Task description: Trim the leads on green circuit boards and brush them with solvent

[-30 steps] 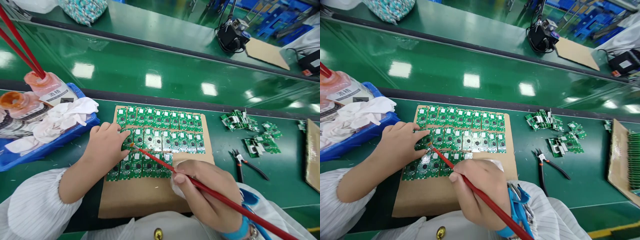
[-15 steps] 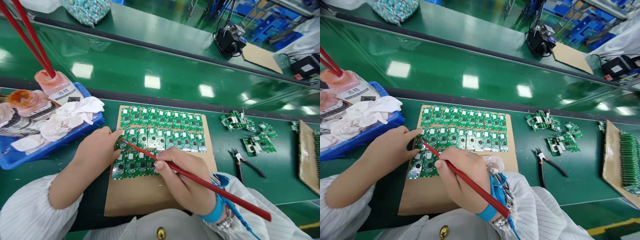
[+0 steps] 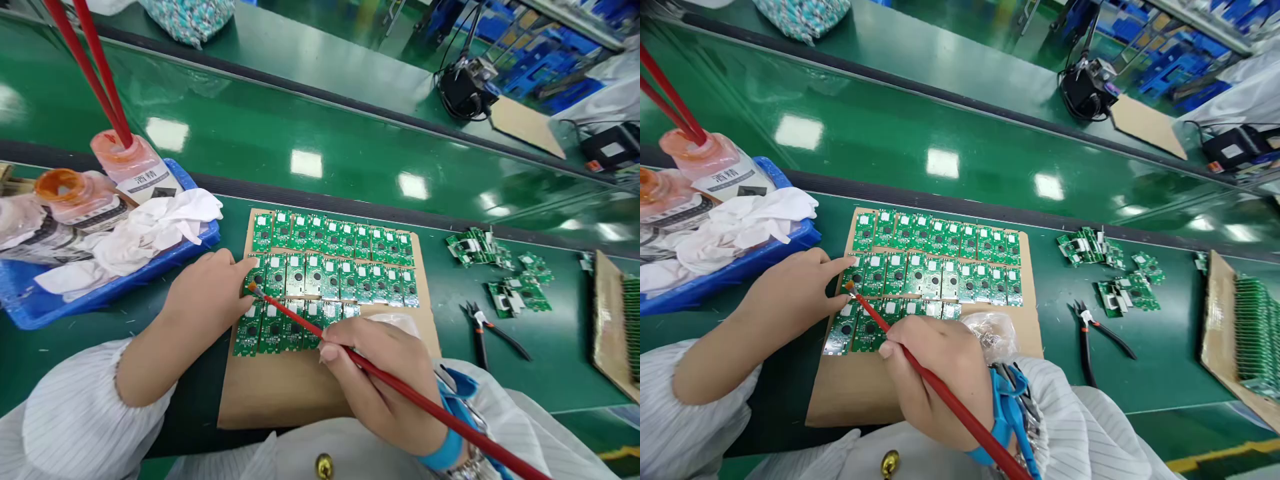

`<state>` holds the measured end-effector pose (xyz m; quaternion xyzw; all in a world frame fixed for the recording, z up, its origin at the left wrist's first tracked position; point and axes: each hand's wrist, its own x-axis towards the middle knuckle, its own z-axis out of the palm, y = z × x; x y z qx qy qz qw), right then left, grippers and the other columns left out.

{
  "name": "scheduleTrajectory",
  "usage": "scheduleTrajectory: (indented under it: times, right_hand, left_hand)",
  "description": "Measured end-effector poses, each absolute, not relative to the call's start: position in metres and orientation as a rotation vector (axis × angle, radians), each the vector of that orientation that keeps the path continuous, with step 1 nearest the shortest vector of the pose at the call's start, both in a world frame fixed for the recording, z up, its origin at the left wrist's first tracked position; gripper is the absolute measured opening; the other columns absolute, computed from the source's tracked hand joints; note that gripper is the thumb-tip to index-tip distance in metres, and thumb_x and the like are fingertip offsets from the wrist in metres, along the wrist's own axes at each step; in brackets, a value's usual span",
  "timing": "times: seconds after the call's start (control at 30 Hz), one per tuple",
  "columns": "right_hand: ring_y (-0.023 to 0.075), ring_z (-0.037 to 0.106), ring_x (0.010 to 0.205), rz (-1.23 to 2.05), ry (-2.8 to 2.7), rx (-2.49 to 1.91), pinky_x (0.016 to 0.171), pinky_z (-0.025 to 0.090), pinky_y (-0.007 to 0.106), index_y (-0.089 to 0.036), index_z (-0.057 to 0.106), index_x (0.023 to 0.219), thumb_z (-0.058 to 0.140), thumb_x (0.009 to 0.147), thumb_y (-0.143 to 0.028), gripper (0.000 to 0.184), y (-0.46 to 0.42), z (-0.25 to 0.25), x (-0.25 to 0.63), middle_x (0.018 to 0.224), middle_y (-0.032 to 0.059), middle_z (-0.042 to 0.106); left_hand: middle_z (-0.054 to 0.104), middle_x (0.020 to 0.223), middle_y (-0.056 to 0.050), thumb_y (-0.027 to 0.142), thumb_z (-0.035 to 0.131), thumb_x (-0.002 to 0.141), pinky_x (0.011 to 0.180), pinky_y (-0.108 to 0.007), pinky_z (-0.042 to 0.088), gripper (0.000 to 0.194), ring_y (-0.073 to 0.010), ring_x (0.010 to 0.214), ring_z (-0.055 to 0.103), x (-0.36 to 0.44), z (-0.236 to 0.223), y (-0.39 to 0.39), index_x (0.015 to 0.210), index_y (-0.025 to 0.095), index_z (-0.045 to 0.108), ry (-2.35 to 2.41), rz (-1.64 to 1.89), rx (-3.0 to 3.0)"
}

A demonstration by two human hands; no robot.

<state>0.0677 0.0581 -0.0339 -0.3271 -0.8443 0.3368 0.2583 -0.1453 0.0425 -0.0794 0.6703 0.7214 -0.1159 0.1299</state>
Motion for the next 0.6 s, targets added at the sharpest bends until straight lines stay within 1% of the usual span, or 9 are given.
scheduleTrajectory:
  times: [0.13,0.3,0.37,0.5,0.6]
  right_hand:
    - [0.0105,0.054,0.051,0.843,-2.281,-0.888,0.048,0.041,0.022,-0.018,0.055,0.075,0.050,0.084,-0.012,0.012,0.060,-0.034,0.064,0.061,0.0014,0.062]
    - [0.0074,0.047,0.047,0.862,-2.342,-0.870,0.045,0.035,0.019,-0.017,0.055,0.072,0.049,0.085,-0.014,0.015,0.060,-0.036,0.066,0.054,-0.0021,0.054]
    - [0.0068,0.047,0.046,0.862,-2.339,-0.891,0.045,0.035,0.018,-0.017,0.054,0.071,0.049,0.086,-0.015,0.016,0.059,-0.034,0.069,0.053,-0.0031,0.053]
    - [0.0077,0.052,0.049,0.828,-2.295,-0.930,0.048,0.038,0.019,-0.018,0.054,0.073,0.049,0.086,-0.016,0.015,0.059,-0.029,0.076,0.056,-0.0021,0.057]
    - [0.0078,0.055,0.053,0.874,-2.248,-0.939,0.050,0.042,0.019,-0.018,0.055,0.074,0.051,0.086,-0.016,0.013,0.056,-0.022,0.086,0.060,-0.0013,0.060]
  left_hand:
    - [0.057,0.083,-0.007,0.030,0.059,0.076,0.060,-0.031,0.038,0.044,-0.0259,0.078,0.059,-0.145,-0.078,0.044,0.119,0.022,0.059,2.108,-0.345,1.942]
    - [0.059,0.085,-0.008,0.031,0.059,0.076,0.064,-0.032,0.041,0.045,-0.0268,0.080,0.059,-0.144,-0.077,0.042,0.120,0.021,0.059,2.104,-0.356,1.944]
    - [0.059,0.086,-0.008,0.032,0.059,0.076,0.065,-0.033,0.042,0.045,-0.0269,0.081,0.059,-0.145,-0.078,0.042,0.120,0.021,0.059,2.107,-0.347,1.953]
    - [0.059,0.087,-0.008,0.031,0.059,0.077,0.066,-0.033,0.043,0.045,-0.0269,0.082,0.060,-0.144,-0.080,0.045,0.120,0.020,0.058,2.105,-0.325,1.975]
    - [0.059,0.085,-0.008,0.030,0.058,0.077,0.063,-0.032,0.042,0.044,-0.0261,0.079,0.060,-0.144,-0.077,0.040,0.119,0.019,0.059,2.100,-0.295,1.994]
